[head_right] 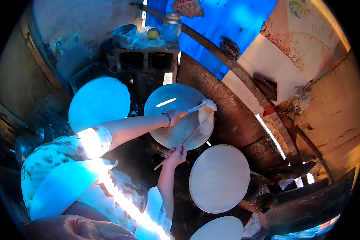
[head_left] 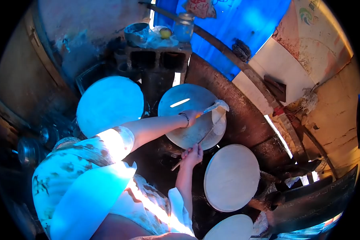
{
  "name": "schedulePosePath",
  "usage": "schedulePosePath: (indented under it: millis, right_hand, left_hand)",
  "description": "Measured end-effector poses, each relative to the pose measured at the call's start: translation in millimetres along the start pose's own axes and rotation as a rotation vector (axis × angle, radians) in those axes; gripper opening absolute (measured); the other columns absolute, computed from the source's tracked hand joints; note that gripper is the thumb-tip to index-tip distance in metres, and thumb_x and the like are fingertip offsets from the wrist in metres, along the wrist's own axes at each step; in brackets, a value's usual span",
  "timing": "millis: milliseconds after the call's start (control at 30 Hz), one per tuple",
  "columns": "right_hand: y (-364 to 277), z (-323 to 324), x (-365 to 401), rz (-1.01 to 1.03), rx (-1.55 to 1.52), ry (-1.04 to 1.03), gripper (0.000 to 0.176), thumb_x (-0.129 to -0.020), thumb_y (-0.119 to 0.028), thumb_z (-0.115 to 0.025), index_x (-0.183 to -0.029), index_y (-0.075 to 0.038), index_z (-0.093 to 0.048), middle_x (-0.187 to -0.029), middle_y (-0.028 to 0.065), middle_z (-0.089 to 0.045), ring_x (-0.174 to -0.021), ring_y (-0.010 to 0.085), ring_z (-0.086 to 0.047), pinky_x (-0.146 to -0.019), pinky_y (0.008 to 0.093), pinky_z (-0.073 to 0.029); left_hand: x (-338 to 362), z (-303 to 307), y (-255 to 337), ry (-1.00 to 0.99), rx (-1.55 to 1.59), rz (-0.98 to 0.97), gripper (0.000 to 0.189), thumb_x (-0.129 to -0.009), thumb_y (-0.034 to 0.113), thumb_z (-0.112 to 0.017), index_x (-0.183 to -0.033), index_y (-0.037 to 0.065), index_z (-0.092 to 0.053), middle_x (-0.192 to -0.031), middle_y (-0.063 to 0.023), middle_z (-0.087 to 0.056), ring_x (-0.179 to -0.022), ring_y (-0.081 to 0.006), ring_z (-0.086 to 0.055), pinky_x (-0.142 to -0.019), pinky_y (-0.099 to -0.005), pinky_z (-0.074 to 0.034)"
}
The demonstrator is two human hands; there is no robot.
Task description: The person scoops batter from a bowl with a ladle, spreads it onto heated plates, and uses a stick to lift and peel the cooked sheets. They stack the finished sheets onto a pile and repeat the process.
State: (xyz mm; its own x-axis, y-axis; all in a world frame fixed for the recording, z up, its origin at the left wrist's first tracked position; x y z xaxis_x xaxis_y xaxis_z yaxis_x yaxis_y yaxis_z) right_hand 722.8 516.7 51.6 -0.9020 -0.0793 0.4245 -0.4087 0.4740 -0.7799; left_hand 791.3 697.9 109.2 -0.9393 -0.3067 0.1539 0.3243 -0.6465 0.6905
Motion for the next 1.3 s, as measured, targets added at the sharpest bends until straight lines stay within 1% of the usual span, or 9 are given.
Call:
schedulePosePath:
  millis: [167,400,500,567,600,833,933,1033,1300]
  right_hand:
    - [22,-26,-6,-0.057,0.126,-0.058,0.026,-0.087,-0.012,-0.05,-0.111,-0.005,-0.046,-0.057,0.002,-0.041,-0.036,0.01,-0.035,-0.03,0.0237,-0.027]
    - [21,-30,-28,-0.028,0.158,-0.039,0.025,-0.086,-0.015,-0.053,-0.109,-0.006,-0.049,-0.058,0.0008,-0.042,-0.036,0.0092,-0.033,-0.031,0.0239,-0.027]
    - [24,-61,-33,-0.069,0.308,-0.121,0.027,-0.085,-0.016,-0.055,-0.11,-0.007,-0.05,-0.058,-0.0003,-0.042,-0.038,0.0087,-0.034,-0.031,0.0241,-0.027]
    - [9,-63,-39,-0.102,0.448,-0.168,0.032,-0.081,-0.016,-0.058,-0.112,-0.008,-0.052,-0.06,0.0015,-0.044,-0.037,0.0088,-0.031,-0.031,0.0241,-0.025]
    - [-3,-52,-42,-0.079,0.465,-0.147,0.03,-0.082,-0.017,-0.058,-0.11,-0.008,-0.052,-0.059,0.0003,-0.043,-0.038,0.0086,-0.033,-0.031,0.0237,-0.025]
    - [14,-62,-48,-0.078,0.43,-0.17,0.033,-0.08,-0.016,-0.06,-0.111,-0.007,-0.051,-0.058,-0.0001,-0.043,-0.036,0.0082,-0.033,-0.031,0.0231,-0.023]
    - [6,-66,-56,-0.146,0.575,-0.403,0.035,-0.079,-0.014,-0.062,-0.112,-0.007,-0.053,-0.056,0.0001,-0.044,-0.036,0.0083,-0.036,-0.03,0.023,-0.024]
    - [-54,-25,-95,0.042,0.67,-0.107,0.03,-0.08,-0.016,-0.061,-0.108,-0.007,-0.056,-0.055,0.0003,-0.045,-0.036,0.0081,-0.035,-0.03,0.0225,-0.025]
    - [-45,-33,-69,-0.328,0.649,-0.499,0.03,-0.08,-0.012,-0.061,-0.108,-0.005,-0.055,-0.055,0.0028,-0.047,-0.034,0.0087,-0.036,-0.029,0.0222,-0.025]
  left_hand:
    - [-20,13,-19,0.117,-0.006,-0.068,0.051,-0.078,0.0,-0.05,-0.125,0.021,-0.05,-0.105,-0.0186,-0.06,-0.094,-0.03,-0.059,-0.08,-0.0363,-0.045]
    - [4,46,-59,0.175,0.118,0.104,0.049,-0.078,0.002,-0.051,-0.124,0.02,-0.05,-0.111,-0.0162,-0.057,-0.098,-0.0288,-0.058,-0.083,-0.0333,-0.044]
    - [7,51,-83,0.348,0.053,-0.032,0.052,-0.077,0.002,-0.05,-0.126,0.02,-0.047,-0.102,-0.0166,-0.06,-0.078,-0.0256,-0.062,-0.066,-0.0335,-0.049]
    - [47,61,-81,0.083,0.329,0.295,0.054,-0.076,0.002,-0.049,-0.127,0.018,-0.044,-0.082,-0.0135,-0.059,-0.053,-0.0195,-0.057,-0.045,-0.0315,-0.045]
    - [57,58,-94,0.152,0.495,0.263,0.057,-0.075,0.002,-0.048,-0.129,0.017,-0.041,-0.064,-0.0079,-0.05,-0.039,-0.013,-0.045,-0.033,-0.0274,-0.036]
    - [160,47,-116,0.073,0.822,0.408,0.066,-0.075,0.001,-0.051,-0.135,0.02,-0.032,-0.059,-0.0019,-0.044,-0.04,-0.0094,-0.042,-0.035,-0.0239,-0.037]
    - [209,67,-87,0.067,1.043,0.372,0.065,-0.077,-0.001,-0.05,-0.137,0.015,-0.028,-0.059,-0.0017,-0.043,-0.042,-0.0083,-0.04,-0.037,-0.0231,-0.037]
    - [265,91,-77,0.152,1.213,0.317,0.07,-0.078,0.002,-0.056,-0.139,0.012,-0.022,-0.06,-0.0026,-0.043,-0.042,-0.0082,-0.038,-0.04,-0.0223,-0.034]
    - [296,96,-71,-0.023,1.427,0.347,0.066,-0.078,0.002,-0.05,-0.137,0.016,-0.023,-0.064,-0.0035,-0.045,-0.039,-0.0071,-0.034,-0.036,-0.0212,-0.026]
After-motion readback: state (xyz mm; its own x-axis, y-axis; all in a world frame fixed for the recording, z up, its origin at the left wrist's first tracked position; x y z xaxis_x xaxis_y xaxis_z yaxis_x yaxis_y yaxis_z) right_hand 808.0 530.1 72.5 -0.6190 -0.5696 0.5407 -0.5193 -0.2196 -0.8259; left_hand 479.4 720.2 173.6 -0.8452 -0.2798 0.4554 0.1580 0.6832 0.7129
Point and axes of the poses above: each hand's wrist, its own x-axis away from the middle knuckle, its own z-axis out of the back of the hand, y = z × x, the point moved 7 cm from there along -x, towards the middle knuckle
